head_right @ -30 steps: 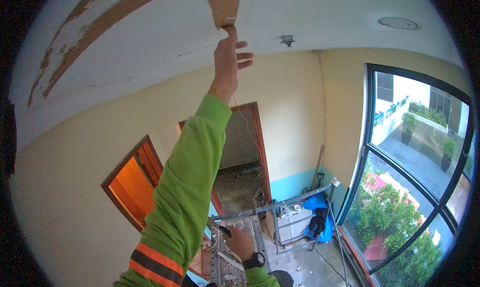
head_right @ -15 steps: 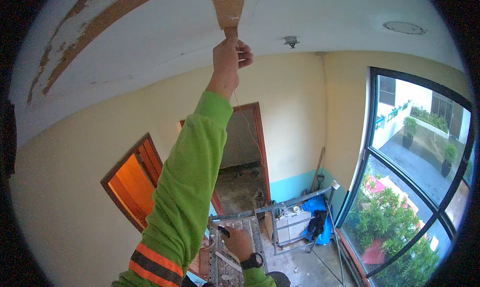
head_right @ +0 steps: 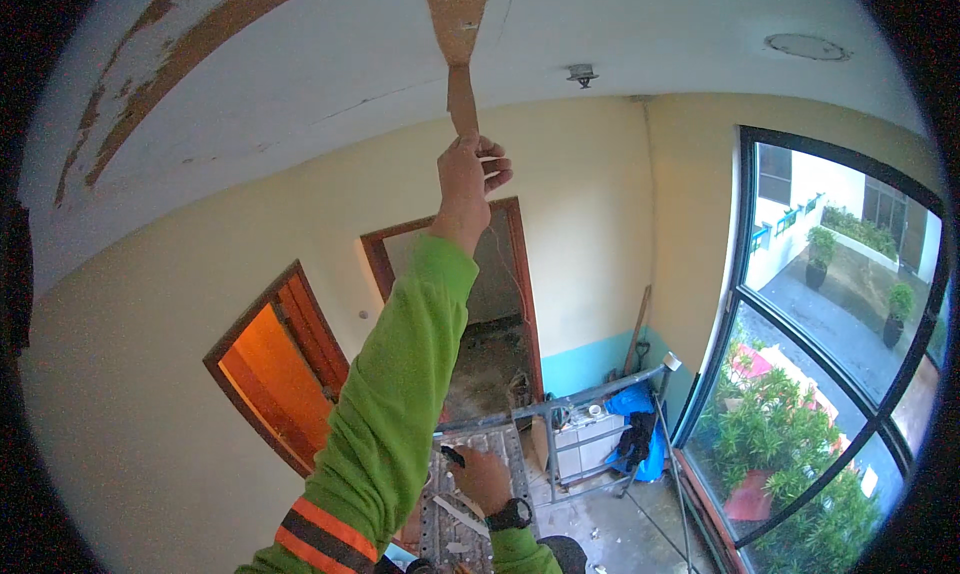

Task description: The person scores tape on the ceiling with a utility knife, peels the tape away by hand, and scrapes the ceiling surface using a putty knife.

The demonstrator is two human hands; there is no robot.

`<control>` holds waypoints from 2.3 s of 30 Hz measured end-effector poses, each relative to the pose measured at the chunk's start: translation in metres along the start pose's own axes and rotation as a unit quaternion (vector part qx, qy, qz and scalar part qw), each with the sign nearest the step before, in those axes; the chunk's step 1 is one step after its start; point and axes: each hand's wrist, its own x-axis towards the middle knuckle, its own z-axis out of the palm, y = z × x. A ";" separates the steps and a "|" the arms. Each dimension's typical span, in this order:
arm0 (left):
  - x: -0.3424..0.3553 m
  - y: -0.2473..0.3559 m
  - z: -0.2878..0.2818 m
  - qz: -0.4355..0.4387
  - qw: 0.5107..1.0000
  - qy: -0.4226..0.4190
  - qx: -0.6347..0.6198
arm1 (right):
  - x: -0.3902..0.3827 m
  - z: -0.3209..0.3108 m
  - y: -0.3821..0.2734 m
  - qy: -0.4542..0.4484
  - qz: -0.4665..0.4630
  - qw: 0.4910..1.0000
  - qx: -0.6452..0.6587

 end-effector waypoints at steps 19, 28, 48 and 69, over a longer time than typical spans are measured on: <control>-0.095 -0.128 -0.036 -0.159 0.971 -0.091 0.154 | -0.005 0.032 0.018 0.007 -0.057 0.998 0.038; -0.069 -0.097 -0.051 0.028 0.794 -0.254 0.551 | 0.004 0.013 0.001 -0.052 0.008 0.998 -0.034; -0.099 0.172 0.032 0.718 0.411 -0.058 0.558 | -0.011 -0.024 -0.020 -0.011 -0.041 0.995 -0.091; -0.206 0.218 -0.077 0.501 0.549 -0.104 0.661 | -0.020 -0.207 -0.059 0.337 -0.095 0.936 -0.045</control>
